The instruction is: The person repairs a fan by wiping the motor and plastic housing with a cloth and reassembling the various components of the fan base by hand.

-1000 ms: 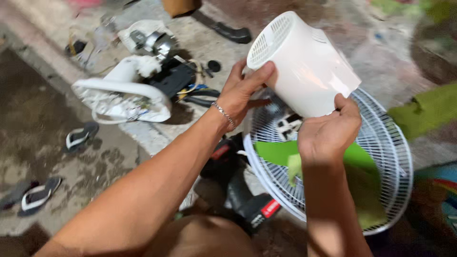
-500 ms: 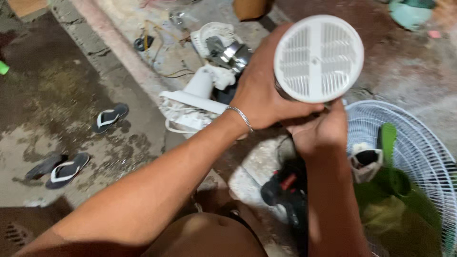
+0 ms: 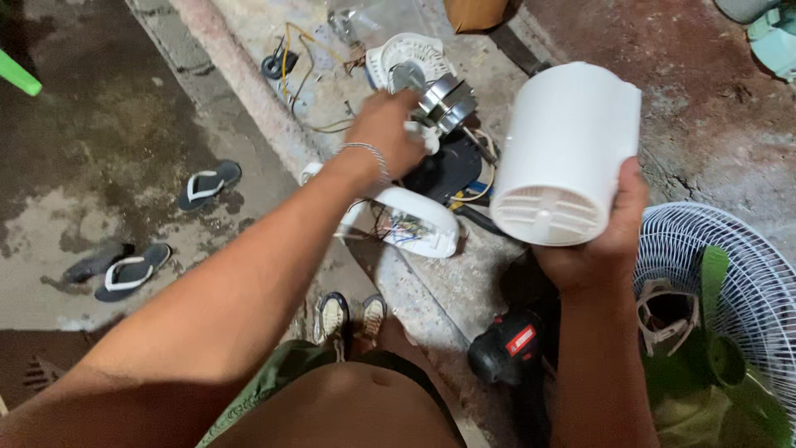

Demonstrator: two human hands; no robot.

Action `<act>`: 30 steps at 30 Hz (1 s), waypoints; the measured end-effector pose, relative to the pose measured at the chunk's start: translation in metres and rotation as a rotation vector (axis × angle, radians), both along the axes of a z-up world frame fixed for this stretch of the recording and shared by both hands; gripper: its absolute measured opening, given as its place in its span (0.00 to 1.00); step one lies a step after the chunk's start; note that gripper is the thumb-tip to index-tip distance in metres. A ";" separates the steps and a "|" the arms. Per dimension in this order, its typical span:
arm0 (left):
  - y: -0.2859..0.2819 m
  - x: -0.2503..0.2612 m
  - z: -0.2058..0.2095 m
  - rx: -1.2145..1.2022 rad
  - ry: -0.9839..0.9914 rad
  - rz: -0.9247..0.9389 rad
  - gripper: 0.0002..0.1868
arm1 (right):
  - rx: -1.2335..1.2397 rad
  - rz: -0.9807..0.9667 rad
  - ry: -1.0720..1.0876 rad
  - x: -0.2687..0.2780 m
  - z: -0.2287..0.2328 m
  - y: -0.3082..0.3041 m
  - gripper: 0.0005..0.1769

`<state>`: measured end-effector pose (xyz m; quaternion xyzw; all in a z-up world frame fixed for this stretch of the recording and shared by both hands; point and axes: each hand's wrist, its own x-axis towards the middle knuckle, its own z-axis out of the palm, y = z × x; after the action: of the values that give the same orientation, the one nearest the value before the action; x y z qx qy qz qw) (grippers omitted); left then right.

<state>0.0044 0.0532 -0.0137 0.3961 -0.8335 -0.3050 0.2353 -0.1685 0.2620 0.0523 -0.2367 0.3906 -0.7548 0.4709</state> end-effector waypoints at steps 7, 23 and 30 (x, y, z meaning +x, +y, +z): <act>-0.039 -0.021 -0.017 0.354 -0.410 0.193 0.58 | 0.130 0.027 -0.194 -0.019 -0.034 -0.010 0.34; -0.029 -0.004 -0.008 0.146 -0.082 0.109 0.43 | 0.038 0.092 0.125 -0.047 -0.035 -0.020 0.35; -0.037 -0.014 0.008 0.255 0.465 0.087 0.33 | -0.154 0.026 0.096 -0.046 -0.002 -0.018 0.41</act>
<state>-0.0099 0.0167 -0.0055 0.3773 -0.6942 -0.4801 0.3812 -0.2148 0.2437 0.0501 -0.3130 0.3503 -0.7642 0.4419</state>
